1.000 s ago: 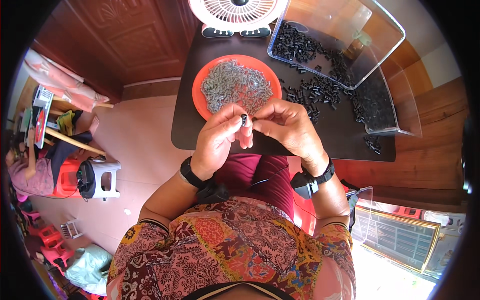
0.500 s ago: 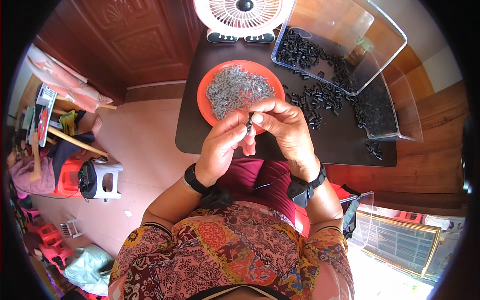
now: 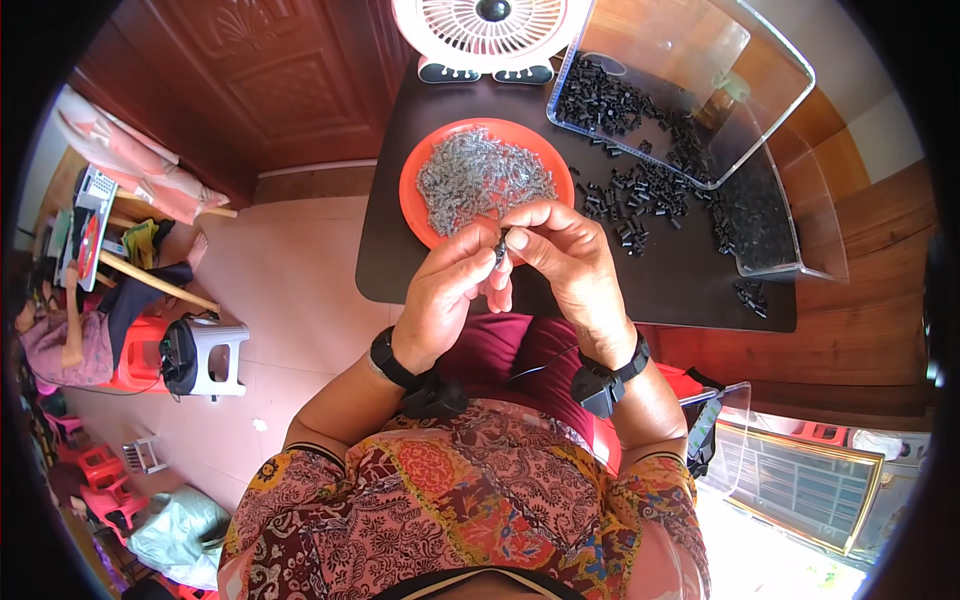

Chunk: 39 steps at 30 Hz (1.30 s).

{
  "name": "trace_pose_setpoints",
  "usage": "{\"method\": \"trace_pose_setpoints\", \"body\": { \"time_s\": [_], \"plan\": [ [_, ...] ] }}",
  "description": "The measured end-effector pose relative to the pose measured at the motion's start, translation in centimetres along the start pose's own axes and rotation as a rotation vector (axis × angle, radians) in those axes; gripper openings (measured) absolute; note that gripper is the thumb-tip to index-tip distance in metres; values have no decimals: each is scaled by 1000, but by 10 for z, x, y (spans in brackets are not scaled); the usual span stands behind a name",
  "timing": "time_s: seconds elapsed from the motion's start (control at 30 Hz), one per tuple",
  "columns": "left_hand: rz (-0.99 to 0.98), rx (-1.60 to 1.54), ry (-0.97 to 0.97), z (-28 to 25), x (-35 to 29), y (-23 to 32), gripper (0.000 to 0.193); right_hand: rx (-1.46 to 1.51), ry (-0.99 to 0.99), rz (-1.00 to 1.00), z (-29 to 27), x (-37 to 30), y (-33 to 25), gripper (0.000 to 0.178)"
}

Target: The person assembles small plastic components by hand, picking up plastic casings and metal pins from a tray and table and inserting the pins into the casings.

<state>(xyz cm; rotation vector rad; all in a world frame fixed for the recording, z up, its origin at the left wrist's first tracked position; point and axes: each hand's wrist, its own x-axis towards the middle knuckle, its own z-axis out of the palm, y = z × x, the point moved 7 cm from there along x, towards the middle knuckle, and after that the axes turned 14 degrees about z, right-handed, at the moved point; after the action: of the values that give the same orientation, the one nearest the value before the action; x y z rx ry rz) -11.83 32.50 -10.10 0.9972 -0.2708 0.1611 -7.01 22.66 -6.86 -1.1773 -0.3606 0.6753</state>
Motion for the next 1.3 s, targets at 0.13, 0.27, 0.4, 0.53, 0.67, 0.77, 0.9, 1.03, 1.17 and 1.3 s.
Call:
{"method": "trace_pose_setpoints", "body": {
  "time_s": [0.13, 0.27, 0.4, 0.53, 0.67, 0.77, 0.9, 1.03, 1.17, 1.3],
  "plan": [
    [18, 94, 13, 1, -2, 1, 28, -226, 124, -124, 2, -6, -8, 4],
    [61, 168, 20, 2, -3, 1, 28, -312, 161, -181, 4, -10, -10, 3],
    [53, 142, 40, 2, -4, 4, 26, -415, 190, -296, 8, -18, -16, 8],
    [14, 42, 72, -4, -4, -1, 25, -596, 224, -402, 11, -24, -18, 26],
    [42, 17, 80, -2, -3, 0, 23, -769, 264, -432, 12, -27, -20, 35],
    [42, 18, 107, -4, -5, -3, 21, -780, 283, -412, 14, -28, -21, 35],
    [65, -10, 105, -4, -5, -3, 20, -897, 281, -468, 18, -29, -22, 33],
    [15, -24, 79, 6, -3, -1, 18, -1097, 329, -573, 23, -32, -21, 31],
    [6, -45, 132, 4, -2, -2, 14, -1197, 345, -611, 26, -32, -21, 30],
    [11, -86, 117, 3, -3, -5, 14, -1199, 327, -583, 24, -29, -17, 29]
  ]
}}
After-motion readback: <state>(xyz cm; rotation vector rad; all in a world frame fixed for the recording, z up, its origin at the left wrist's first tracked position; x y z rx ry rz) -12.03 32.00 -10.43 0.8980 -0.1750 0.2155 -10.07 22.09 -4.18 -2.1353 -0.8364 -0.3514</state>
